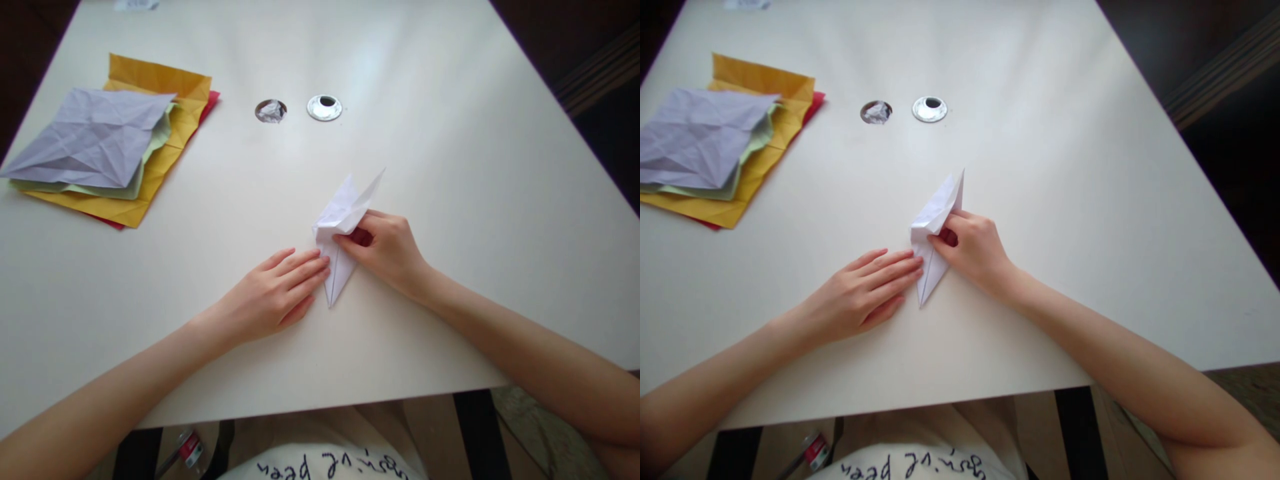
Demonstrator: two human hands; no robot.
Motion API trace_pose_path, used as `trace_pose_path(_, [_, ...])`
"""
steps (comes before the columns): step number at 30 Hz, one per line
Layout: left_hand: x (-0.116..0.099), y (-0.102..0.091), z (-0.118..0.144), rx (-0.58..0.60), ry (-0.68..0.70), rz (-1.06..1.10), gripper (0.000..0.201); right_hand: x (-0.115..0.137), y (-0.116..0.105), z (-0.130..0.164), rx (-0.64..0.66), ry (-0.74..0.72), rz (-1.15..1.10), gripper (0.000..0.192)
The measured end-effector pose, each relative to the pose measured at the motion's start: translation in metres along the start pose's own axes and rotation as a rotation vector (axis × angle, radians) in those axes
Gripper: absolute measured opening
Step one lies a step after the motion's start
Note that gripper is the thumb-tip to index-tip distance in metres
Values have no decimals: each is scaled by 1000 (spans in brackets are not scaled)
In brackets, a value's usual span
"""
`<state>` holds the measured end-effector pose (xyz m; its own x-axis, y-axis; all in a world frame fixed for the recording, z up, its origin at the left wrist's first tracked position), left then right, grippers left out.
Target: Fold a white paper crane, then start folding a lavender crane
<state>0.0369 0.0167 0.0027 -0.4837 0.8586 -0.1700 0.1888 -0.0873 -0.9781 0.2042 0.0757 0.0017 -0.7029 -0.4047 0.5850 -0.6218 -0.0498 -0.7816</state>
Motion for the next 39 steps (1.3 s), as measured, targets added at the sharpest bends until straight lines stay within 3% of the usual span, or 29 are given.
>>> trace_pose_path(6, [-11,-3,2,-81,114,-31,29,-1,0,0,11,11,13,19])
trace_pose_path(11, [-14,-3,2,-116,130,5,26,0,0,0,9,17,18,19])
trace_pose_path(22, [2,-1,0,34,-72,148,37,0,0,0,3,7,18,19])
trace_pose_path(25, [-1,-4,2,5,-59,143,44,3,-1,3,19,-16,12,20])
trace_pose_path(30, [-8,-7,4,-32,0,143,33,9,-1,12,98,-52,-27,18])
trace_pose_path(39, [3,-9,3,78,-36,348,31,9,0,12,114,-46,-43,12])
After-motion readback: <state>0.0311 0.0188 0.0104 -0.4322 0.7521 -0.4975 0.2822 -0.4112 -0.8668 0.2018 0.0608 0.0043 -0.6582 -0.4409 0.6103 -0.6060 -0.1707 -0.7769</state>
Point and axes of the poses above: each hand's wrist, its own z-axis away from the middle knuckle, its own y-axis out of the palm, x = y × z, the point moved 4 cm from there along -z, towards the middle knuckle, and after that the axes turned 6 degrees about x, right-handed, at the moved point
